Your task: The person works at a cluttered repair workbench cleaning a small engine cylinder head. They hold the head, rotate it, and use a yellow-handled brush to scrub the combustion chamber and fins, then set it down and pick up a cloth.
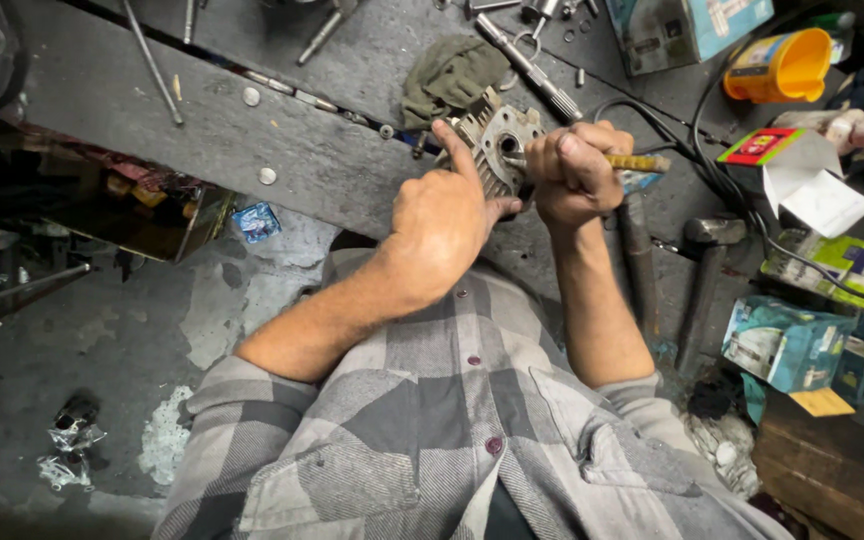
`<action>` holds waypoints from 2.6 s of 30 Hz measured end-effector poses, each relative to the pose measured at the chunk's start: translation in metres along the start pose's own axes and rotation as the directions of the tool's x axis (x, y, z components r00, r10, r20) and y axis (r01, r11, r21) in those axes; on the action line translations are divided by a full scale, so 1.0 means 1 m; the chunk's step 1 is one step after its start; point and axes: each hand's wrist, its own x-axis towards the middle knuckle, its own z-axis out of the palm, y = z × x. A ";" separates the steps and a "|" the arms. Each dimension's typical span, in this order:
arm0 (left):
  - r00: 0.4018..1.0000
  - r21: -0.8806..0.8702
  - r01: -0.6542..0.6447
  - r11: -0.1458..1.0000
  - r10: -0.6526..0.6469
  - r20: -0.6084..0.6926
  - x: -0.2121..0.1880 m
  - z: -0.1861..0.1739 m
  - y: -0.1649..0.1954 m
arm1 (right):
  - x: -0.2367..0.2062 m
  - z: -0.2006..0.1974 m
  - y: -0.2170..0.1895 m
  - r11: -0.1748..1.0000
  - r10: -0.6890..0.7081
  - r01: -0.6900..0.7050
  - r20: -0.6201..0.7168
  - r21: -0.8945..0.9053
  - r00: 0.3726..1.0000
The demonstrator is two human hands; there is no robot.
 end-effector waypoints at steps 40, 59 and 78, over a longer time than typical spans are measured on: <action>0.994 0.089 -0.076 0.993 0.069 0.079 0.041 -0.012 0.012 | -0.009 -0.032 0.005 0.995 -0.095 0.094 -0.008 -0.032 0.995; 0.984 0.222 -0.172 0.960 0.157 0.081 0.042 -0.026 0.010 | 0.029 -0.061 0.015 0.957 0.289 -0.285 0.077 -0.051 0.954; 0.978 0.232 -0.136 0.963 0.092 0.189 0.051 -0.030 0.021 | 0.005 -0.051 0.028 0.949 -0.261 0.250 0.036 0.191 0.965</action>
